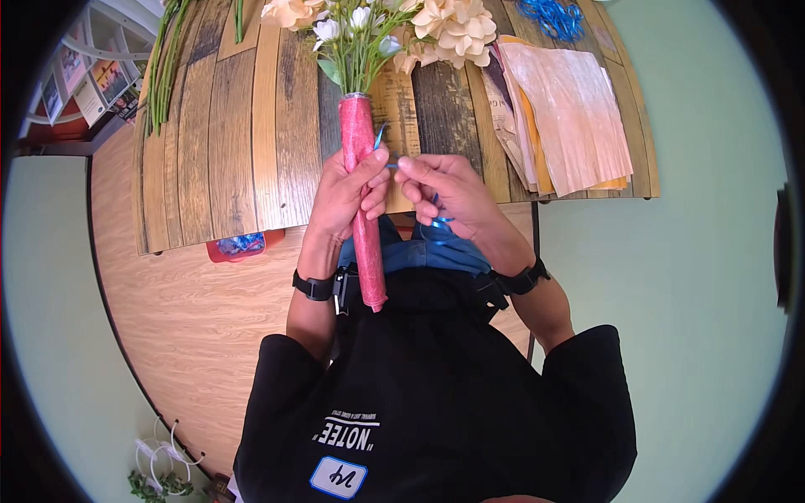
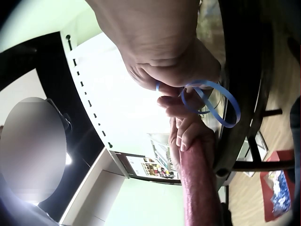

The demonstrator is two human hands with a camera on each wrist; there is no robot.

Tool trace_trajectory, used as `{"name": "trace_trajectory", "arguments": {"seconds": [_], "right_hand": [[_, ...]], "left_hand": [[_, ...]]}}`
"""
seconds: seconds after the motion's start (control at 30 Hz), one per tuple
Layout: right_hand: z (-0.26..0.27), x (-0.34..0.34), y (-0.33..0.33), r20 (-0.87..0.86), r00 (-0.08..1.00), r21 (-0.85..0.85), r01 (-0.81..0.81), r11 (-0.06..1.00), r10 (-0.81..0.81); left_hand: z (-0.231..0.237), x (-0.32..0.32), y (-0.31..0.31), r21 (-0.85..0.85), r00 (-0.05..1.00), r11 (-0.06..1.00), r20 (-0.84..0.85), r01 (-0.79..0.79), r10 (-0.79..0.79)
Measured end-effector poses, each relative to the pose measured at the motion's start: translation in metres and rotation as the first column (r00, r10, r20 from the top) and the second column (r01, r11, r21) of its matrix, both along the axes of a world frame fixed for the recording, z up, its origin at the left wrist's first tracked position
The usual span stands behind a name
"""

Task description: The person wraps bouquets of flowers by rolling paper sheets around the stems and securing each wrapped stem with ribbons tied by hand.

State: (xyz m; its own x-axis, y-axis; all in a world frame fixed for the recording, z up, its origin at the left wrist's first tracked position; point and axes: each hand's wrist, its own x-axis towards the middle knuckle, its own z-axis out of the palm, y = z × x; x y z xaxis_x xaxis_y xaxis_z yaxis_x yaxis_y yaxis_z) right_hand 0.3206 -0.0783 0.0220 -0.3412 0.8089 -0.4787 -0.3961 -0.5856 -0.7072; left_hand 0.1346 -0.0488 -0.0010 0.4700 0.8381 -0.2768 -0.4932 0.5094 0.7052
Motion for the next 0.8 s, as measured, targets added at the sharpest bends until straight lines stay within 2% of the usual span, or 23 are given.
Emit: {"name": "trace_trajectory", "arguments": {"seconds": [0.03,0.07,0.13,0.17,0.2,0.27,0.3,0.33,0.4,0.43,0.5,0.53,0.6,0.63,0.7,0.73,0.8], "right_hand": [[0.001,-0.001,0.0,0.108,0.993,0.075,0.049,0.996,-0.057],[0.003,-0.001,0.0,0.11,0.992,0.074,0.045,0.996,-0.053],[0.005,0.006,-0.001,0.272,0.942,0.27,0.12,0.955,-0.195],[0.005,0.012,0.0,0.294,0.918,0.321,0.166,0.932,-0.265],[0.008,0.018,0.001,0.298,0.917,0.321,0.164,0.933,-0.264],[0.017,0.03,0.005,0.443,0.79,0.458,0.206,0.865,-0.423],[0.021,0.033,0.007,0.501,0.724,0.474,0.229,0.85,-0.474],[0.021,0.035,0.009,0.505,0.719,0.476,0.229,0.849,-0.477],[0.013,0.039,0.015,0.645,0.374,0.718,0.002,0.696,-0.666],[0.008,0.041,0.019,0.645,0.371,0.719,0.002,0.695,-0.668],[0.0,0.043,0.027,0.521,0.126,0.81,-0.385,0.443,-0.844],[0.002,0.038,0.026,0.521,0.127,0.81,-0.386,0.442,-0.844],[0.005,0.024,0.025,0.574,0.038,0.71,-0.522,0.473,-0.818],[0.002,0.02,0.026,0.574,0.042,0.711,-0.522,0.471,-0.818],[-0.005,0.016,0.028,0.7,-0.072,0.539,-0.599,0.592,-0.711],[-0.005,0.014,0.029,0.701,-0.071,0.54,-0.597,0.593,-0.71],[-0.004,0.01,0.033,0.775,-0.214,0.384,-0.588,0.712,-0.595]], "left_hand": [[0.0,0.0,0.0,0.006,1.0,1.0,0.0,0.005,-0.005],[0.0,0.0,0.0,0.005,1.0,1.0,0.003,0.002,-0.002],[0.0,-0.001,0.0,0.002,1.0,1.0,0.012,0.016,-0.016],[0.001,0.0,-0.001,0.001,1.0,1.0,0.014,0.014,-0.014],[0.004,0.002,-0.001,0.001,1.0,1.0,-0.006,-0.002,0.002],[0.004,0.002,-0.001,0.0,1.0,1.0,-0.02,-0.016,0.016],[0.004,0.001,-0.001,0.007,1.0,1.0,-0.027,-0.009,0.009],[0.004,0.001,-0.001,0.014,0.999,1.0,-0.033,-0.001,0.001],[0.006,0.004,-0.003,0.023,0.998,1.0,-0.057,-0.011,0.012],[0.008,0.005,-0.004,0.032,0.996,0.999,-0.088,-0.024,0.026],[0.009,0.006,-0.005,0.044,0.996,0.999,-0.09,-0.022,0.025],[0.009,0.007,-0.007,0.052,0.995,0.998,-0.096,-0.021,0.025],[0.008,0.009,-0.01,0.063,0.995,0.998,-0.097,-0.026,0.032],[0.008,0.011,-0.012,0.074,0.995,0.997,-0.098,-0.028,0.035],[0.01,0.015,-0.017,0.097,0.991,0.995,-0.13,-0.026,0.038],[0.01,0.017,-0.019,0.121,0.987,0.992,-0.158,-0.021,0.04],[0.012,0.02,-0.024,0.133,0.984,0.991,-0.172,-0.017,0.04]]}}
